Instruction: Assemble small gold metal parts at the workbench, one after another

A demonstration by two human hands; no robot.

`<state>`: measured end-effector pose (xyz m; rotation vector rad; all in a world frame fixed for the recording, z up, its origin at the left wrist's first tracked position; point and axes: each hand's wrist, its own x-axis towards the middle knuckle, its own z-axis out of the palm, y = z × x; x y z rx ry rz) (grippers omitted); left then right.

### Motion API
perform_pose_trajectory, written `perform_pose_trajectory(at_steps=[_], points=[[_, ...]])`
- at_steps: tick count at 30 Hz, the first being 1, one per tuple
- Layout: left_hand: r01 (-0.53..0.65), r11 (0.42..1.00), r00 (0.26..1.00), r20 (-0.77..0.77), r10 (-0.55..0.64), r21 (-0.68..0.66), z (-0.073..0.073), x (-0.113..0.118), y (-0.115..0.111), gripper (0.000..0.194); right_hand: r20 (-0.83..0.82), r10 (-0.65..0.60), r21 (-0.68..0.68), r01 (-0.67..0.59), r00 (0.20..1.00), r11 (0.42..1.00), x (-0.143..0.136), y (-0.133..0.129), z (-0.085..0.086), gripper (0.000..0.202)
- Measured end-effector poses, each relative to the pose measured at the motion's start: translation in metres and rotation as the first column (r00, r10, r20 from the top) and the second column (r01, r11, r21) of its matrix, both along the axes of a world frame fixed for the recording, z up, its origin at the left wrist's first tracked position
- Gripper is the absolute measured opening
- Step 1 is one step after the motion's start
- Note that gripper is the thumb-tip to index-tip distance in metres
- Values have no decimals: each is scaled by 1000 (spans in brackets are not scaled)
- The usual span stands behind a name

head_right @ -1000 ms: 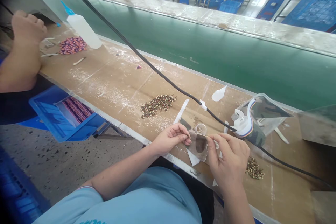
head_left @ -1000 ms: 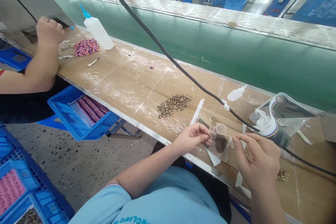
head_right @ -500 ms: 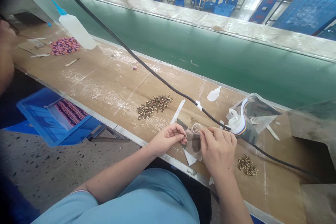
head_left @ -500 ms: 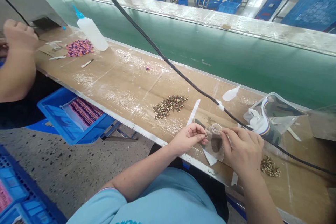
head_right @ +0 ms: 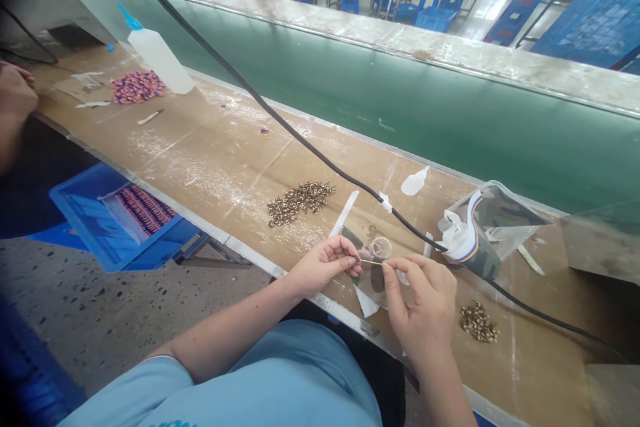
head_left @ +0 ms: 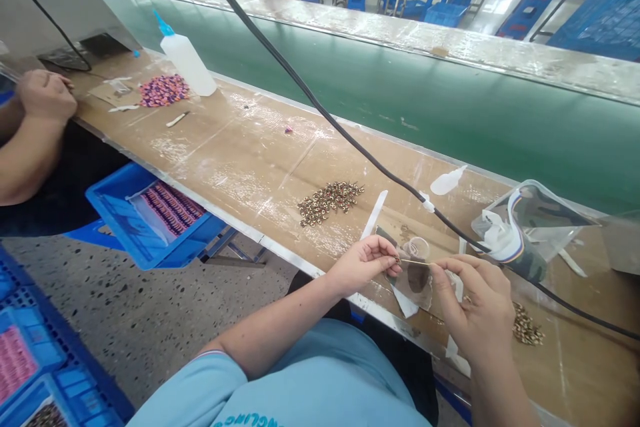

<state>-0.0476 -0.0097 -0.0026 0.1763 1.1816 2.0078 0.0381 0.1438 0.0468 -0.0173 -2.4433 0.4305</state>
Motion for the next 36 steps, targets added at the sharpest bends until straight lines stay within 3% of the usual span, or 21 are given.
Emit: perform_pose_trajectory(at_steps=[10, 16, 23, 27, 30, 33, 36], points=[[-2, 1000, 1000, 3, 2, 11, -1, 0, 0, 37, 9, 22, -2, -22, 1000, 1000, 0, -3, -2, 9], [-8, 1000, 1000, 19, 8, 18, 1, 0, 0, 40, -62, -29, -19, 28, 998, 999, -1, 3, 1, 6], [-23, 999, 1000, 7, 22, 22, 2, 0, 0, 40, -65, -109, 213, 121, 992, 970, -10, 13, -3, 15], [-13, 1000, 1000, -15, 13, 1, 4, 1, -2, 35, -5, -126, 264, 123, 992, 957, -12, 9, -9, 13], [-31, 999, 999, -19, 30, -15, 4, 2, -2, 31, 63, -99, 214, 83, 993, 973, -5, 5, -8, 15], [-36, 999, 999, -32, 35, -28, 3, 2, -2, 28, 103, -80, 76, 72, 991, 994, 12, 7, -5, 15], [-30, 999, 999, -44, 28, -43, 2, 0, -3, 27, 174, -190, -74, 205, 966, 976, 40, 21, -8, 17]])
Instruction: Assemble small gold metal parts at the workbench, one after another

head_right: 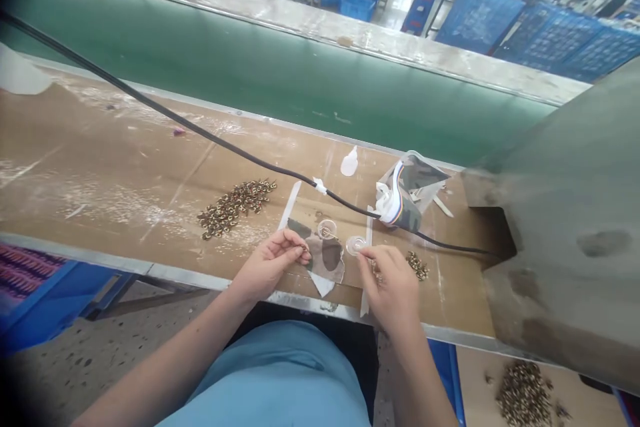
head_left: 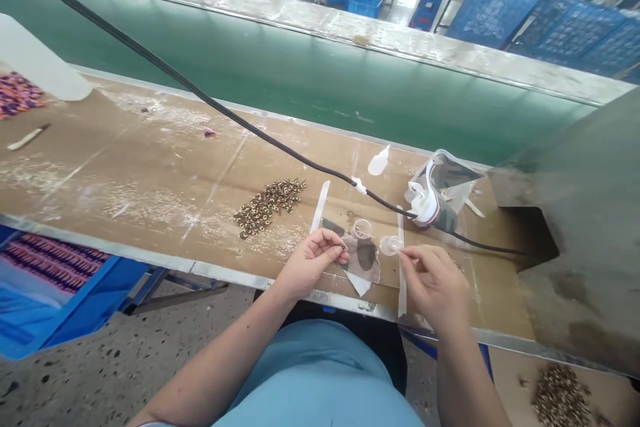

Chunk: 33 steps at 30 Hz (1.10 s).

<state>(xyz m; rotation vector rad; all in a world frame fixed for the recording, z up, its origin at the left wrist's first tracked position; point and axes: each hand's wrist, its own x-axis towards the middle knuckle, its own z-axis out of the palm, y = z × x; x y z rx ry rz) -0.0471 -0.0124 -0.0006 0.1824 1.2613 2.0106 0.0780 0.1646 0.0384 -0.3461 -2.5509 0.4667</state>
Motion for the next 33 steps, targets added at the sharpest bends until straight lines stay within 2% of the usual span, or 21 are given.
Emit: perform_pose_trajectory(at_steps=[3, 5, 9, 13, 25, 33], points=[[14, 1000, 1000, -7, -15, -17, 1, 1, -1, 26, 67, -203, -73, 208, 977, 975, 29, 21, -11, 25], [17, 1000, 1000, -9, -17, -26, 2, 3, 0, 26, 112, -239, -104, 250, 965, 963, 43, 34, -20, 31], [49, 998, 999, 0, -49, -26, 6, 12, 2, 27, 190, -183, -153, 213, 965, 965, 55, 44, -31, 38], [96, 995, 995, 9, -96, -20, 6, 19, 4, 27, 195, -126, -135, 154, 973, 979, 50, 41, -31, 40], [110, 994, 993, 51, -109, -16, 5, 19, 3, 29, 157, -109, -37, 116, 982, 993, 40, 38, -27, 44], [119, 993, 991, 56, -118, -19, 5, 19, 3, 31, 200, -115, -38, 125, 973, 991, 37, 37, -26, 50]])
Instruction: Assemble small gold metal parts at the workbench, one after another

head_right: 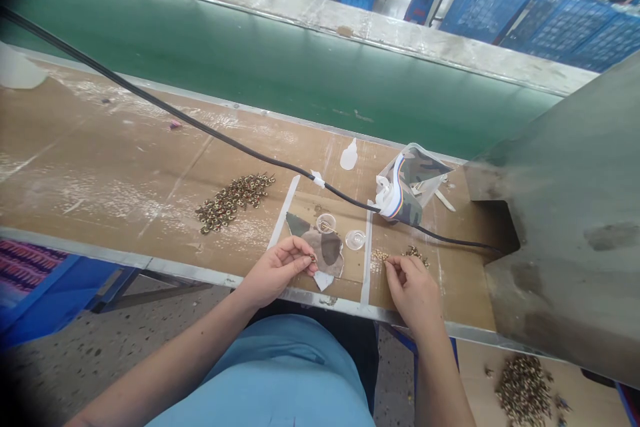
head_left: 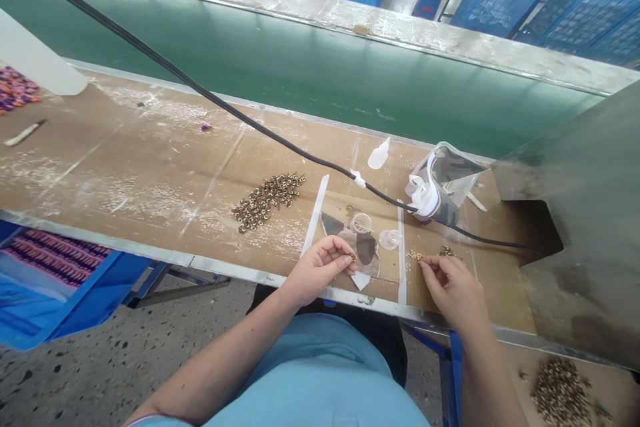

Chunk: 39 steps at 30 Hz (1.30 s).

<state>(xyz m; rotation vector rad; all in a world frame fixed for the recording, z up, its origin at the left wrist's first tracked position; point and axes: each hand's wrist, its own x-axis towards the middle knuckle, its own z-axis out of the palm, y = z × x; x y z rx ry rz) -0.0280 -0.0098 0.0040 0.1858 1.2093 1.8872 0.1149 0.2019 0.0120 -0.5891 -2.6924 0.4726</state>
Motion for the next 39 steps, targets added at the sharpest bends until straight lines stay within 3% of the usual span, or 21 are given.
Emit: perform_pose_trajectory(at_steps=[8, 15, 25, 30, 35, 39], points=[[2, 1000, 1000, -3, -2, 1, 0, 0, 0, 31, 17, 44, -3, -43, 999, 999, 0, 3, 1, 44], [-5, 1000, 1000, -4, 5, -6, 1, 0, 0, 31, 33, 128, 99, -130, 991, 987, 3, 8, -5, 37], [-8, 1000, 1000, 4, 8, 10, 0, 1, 1, 31, -28, 131, 106, -127, 991, 986, 5, 6, -3, 36], [6, 1000, 1000, 23, -7, 21, 1, 0, 1, 35, -112, 127, 8, -127, 986, 992, -6, -18, 7, 26], [28, 999, 999, 42, -29, 29, 2, -1, 1, 36, -236, 217, -178, -262, 947, 948, -28, -56, 6, 17], [41, 999, 998, 41, -42, 26, 3, -1, 0, 37, -270, 240, -206, -300, 932, 931, -41, -71, 4, 14]])
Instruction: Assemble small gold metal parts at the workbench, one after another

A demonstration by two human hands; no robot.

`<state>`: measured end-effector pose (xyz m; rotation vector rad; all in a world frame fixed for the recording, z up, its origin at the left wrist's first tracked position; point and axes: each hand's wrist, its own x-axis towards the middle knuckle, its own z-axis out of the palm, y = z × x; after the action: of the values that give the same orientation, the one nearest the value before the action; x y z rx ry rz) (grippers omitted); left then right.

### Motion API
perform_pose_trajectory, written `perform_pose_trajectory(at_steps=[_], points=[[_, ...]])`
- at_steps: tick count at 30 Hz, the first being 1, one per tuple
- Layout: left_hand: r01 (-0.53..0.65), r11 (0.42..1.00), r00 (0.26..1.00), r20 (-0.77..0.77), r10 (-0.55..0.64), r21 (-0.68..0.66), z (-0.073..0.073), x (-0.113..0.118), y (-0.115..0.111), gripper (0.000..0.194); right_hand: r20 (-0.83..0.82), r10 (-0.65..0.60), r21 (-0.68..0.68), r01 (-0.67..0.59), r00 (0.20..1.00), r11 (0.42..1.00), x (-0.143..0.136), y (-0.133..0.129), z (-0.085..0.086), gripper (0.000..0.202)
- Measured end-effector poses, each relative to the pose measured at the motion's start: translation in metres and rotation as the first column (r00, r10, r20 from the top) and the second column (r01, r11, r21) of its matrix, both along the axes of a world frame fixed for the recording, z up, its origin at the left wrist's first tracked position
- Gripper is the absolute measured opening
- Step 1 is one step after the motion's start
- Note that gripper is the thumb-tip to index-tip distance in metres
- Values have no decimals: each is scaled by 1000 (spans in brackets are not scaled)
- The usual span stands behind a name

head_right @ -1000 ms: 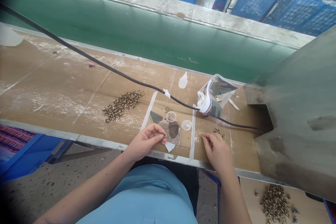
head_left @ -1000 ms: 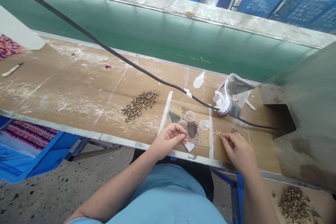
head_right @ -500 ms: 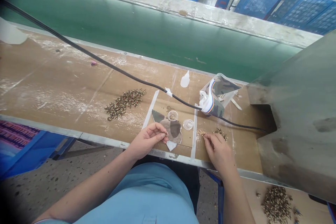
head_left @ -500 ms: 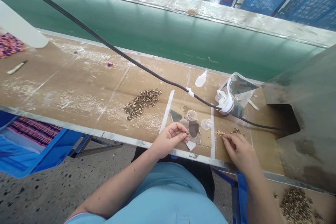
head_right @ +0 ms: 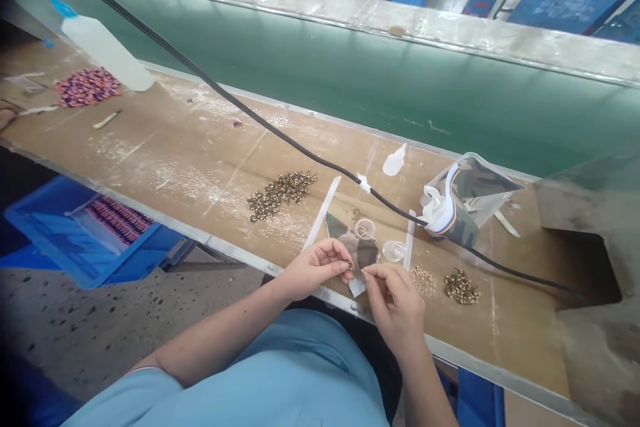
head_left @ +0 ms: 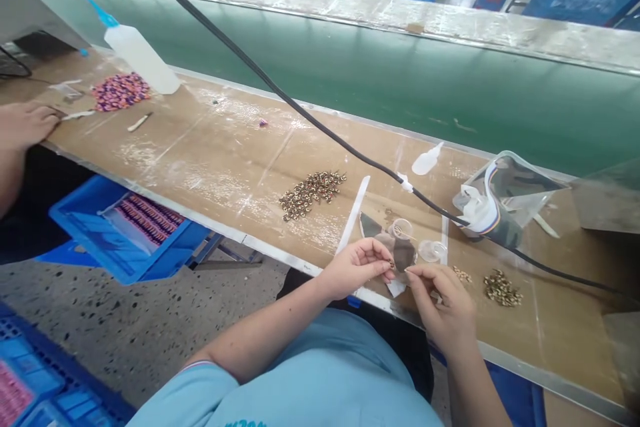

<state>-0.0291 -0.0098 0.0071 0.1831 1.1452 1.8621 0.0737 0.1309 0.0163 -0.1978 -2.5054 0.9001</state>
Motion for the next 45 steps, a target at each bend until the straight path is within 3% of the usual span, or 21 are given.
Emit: perform_pose_trajectory(at_steps=[14, 21, 25, 32, 39, 45], points=[[35, 999, 999, -5, -35, -6, -2, 0, -1, 39, 9, 124, 173, -123, 992, 977, -5, -1, 0, 11], [21, 1000, 1000, 10, -21, -2, -4, 1, 0, 40, -105, 108, 301, -72, 989, 951, -3, -4, -1, 13], [-7, 1000, 1000, 28, 7, -4, -4, 2, 1, 41, -185, 108, 325, -43, 977, 945, -2, -9, -5, 26], [-33, 999, 999, 30, 33, -21, -4, 1, 2, 40, -187, 126, 310, -64, 974, 949, 0, -10, -9, 36], [-32, 999, 999, 19, 33, -32, -6, 2, 3, 35, -122, 74, 144, -56, 990, 988, -1, -11, -7, 27], [-19, 998, 998, 52, 22, -59, -6, -1, 4, 32, -172, 138, 245, -94, 975, 965, 0, -7, -12, 43]])
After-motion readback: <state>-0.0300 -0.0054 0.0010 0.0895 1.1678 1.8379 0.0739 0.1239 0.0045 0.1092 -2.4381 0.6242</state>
